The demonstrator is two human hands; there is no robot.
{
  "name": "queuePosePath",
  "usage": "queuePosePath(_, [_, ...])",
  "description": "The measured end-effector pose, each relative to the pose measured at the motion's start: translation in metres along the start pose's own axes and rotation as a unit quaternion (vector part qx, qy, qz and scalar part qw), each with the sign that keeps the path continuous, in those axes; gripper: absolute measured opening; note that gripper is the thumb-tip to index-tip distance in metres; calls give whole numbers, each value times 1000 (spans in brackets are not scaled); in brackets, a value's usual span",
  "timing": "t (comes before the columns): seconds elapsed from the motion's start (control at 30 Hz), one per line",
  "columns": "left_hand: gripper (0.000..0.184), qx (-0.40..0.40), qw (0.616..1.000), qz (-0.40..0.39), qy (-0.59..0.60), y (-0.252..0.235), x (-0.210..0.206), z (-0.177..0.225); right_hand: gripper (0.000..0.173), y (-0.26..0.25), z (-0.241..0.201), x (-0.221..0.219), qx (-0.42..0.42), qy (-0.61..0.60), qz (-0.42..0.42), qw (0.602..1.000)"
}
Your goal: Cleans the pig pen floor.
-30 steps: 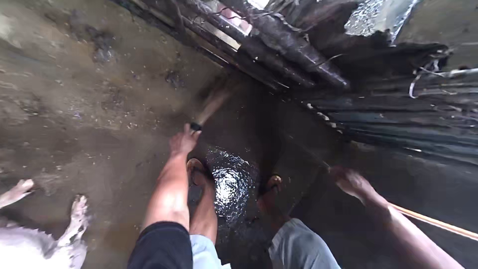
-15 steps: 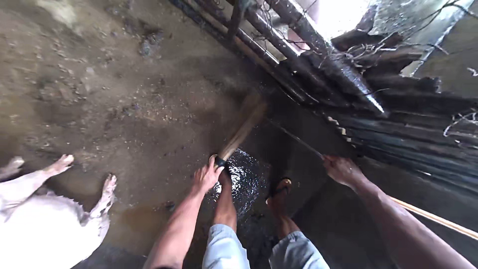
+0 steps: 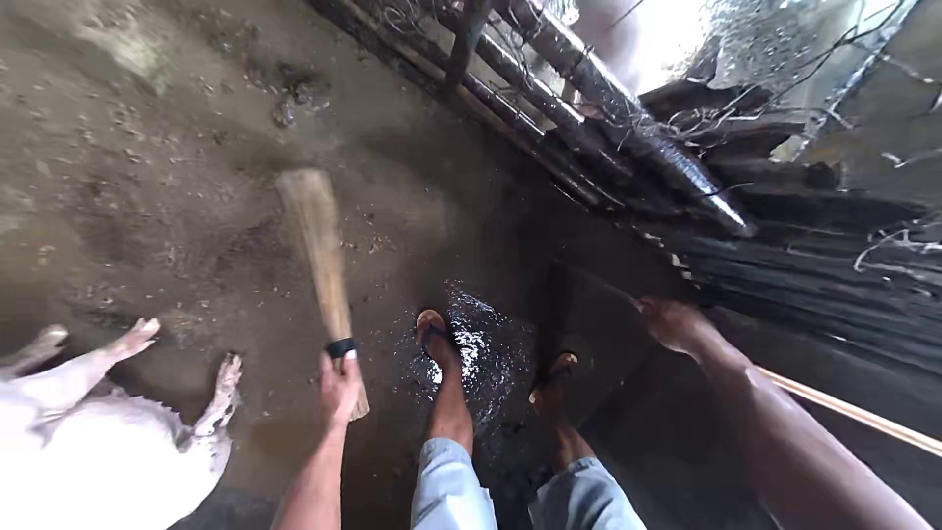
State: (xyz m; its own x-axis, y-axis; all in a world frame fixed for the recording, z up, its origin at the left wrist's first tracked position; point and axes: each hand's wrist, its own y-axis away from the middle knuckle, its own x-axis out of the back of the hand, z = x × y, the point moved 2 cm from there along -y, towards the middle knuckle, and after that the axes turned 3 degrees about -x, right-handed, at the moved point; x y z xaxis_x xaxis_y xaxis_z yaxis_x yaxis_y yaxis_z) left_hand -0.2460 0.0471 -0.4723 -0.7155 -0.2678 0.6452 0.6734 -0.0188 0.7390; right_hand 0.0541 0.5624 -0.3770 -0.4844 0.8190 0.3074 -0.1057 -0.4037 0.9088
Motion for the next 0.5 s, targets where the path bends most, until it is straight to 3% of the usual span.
queuePosePath(0.07, [70, -82, 979, -123, -138, -13, 0, 50, 37, 14, -4, -11, -9, -11, 23, 1000])
queuePosePath(0.13, [71, -197, 911, -208, -297, -40, 2, 116, 36, 27, -3, -27, -14, -22, 19, 999])
queuePosePath(0.2, [68, -291, 846, -228, -384, -82, 0, 178, 36, 26, -3, -35, -10, -22, 17, 1000])
queuePosePath(0.23, [67, -319, 832, -215, -400, -106, -3, 199, 36, 22, 0, -39, -6, -18, 22, 1000])
queuePosePath(0.37, [69, -304, 868, -108, -377, -197, 12, 226, 38, 4, 15, -44, -24, -5, 31, 999])
queuePosePath(0.5, [72, -178, 949, -33, -256, -264, 37, 187, 42, -29, 9, -19, -51, 32, 31, 998])
